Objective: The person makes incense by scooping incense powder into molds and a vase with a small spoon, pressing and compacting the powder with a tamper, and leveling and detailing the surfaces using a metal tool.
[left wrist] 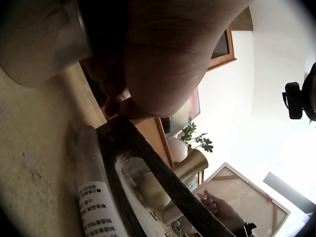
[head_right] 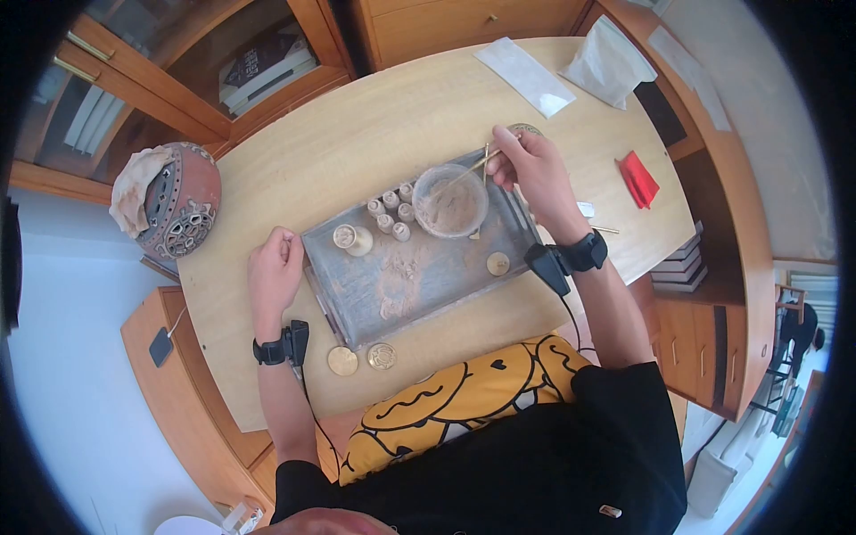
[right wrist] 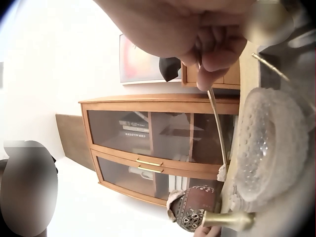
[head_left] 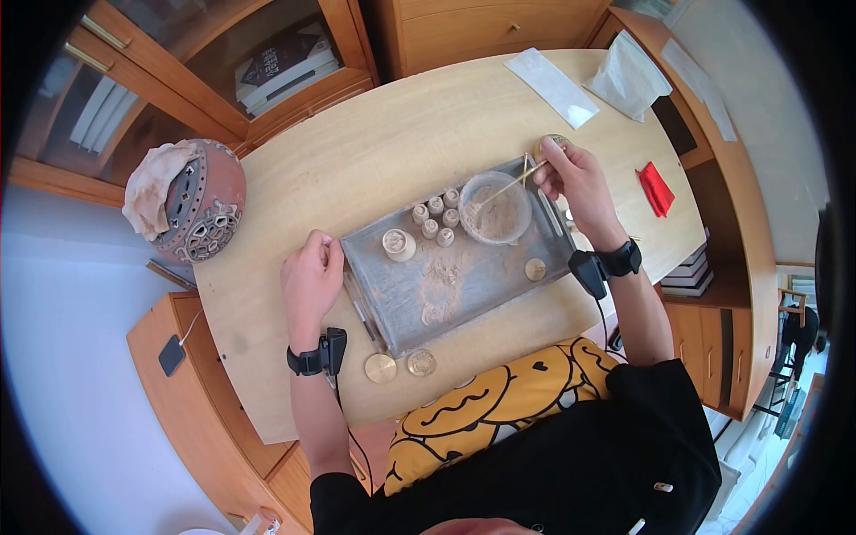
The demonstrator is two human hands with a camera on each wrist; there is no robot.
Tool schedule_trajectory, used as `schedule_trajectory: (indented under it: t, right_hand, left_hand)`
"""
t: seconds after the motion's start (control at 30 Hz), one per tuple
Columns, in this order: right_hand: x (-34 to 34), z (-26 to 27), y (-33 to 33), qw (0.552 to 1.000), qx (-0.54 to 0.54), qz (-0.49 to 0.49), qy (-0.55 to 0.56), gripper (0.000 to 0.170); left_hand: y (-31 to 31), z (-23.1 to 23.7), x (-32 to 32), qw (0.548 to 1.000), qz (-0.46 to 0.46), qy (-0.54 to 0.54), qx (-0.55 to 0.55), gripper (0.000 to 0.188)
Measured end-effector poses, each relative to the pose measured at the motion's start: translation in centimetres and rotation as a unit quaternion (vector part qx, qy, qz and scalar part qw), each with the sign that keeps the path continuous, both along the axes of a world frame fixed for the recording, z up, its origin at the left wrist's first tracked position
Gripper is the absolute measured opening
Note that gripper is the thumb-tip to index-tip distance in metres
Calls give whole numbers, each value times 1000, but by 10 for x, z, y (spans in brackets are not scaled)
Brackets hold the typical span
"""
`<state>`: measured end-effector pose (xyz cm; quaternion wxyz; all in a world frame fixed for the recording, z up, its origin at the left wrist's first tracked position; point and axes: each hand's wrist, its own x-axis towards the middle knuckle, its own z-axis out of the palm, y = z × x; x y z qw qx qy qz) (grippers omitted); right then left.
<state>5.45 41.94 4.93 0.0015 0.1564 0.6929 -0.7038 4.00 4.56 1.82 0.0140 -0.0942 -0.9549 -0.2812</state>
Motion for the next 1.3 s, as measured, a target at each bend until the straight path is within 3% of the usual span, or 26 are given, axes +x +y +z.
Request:
schedule_trajectory:
  t: [0.33,0.63,0.83,0.9,1.1,1.3]
  right_hand:
    - [-22,20,-46,997,50,31,45,34]
    - [-19,32,-71,979,166,76,86,31]
    - [-7,41,-75,947,261,107,150,25]
    - [-4,39,-74,916,325,119,202,20]
    - [2,33,-72,869,350,117,329,17]
    - [7,27,-66,911,306,101,259,15]
  left_hand:
    - [0,2,0,1000,5,-10,0,14]
    - [0,2,0,1000,5,-7,0,14]
    - [-1,-1,-1,1000,2,-4,2,14]
    - [-1,-1,-1,1000,2,-4,4,14]
    - [0,0,-1,1000,2,-5,0,14]
    - [0,1,-1,1000,2,-7,0,14]
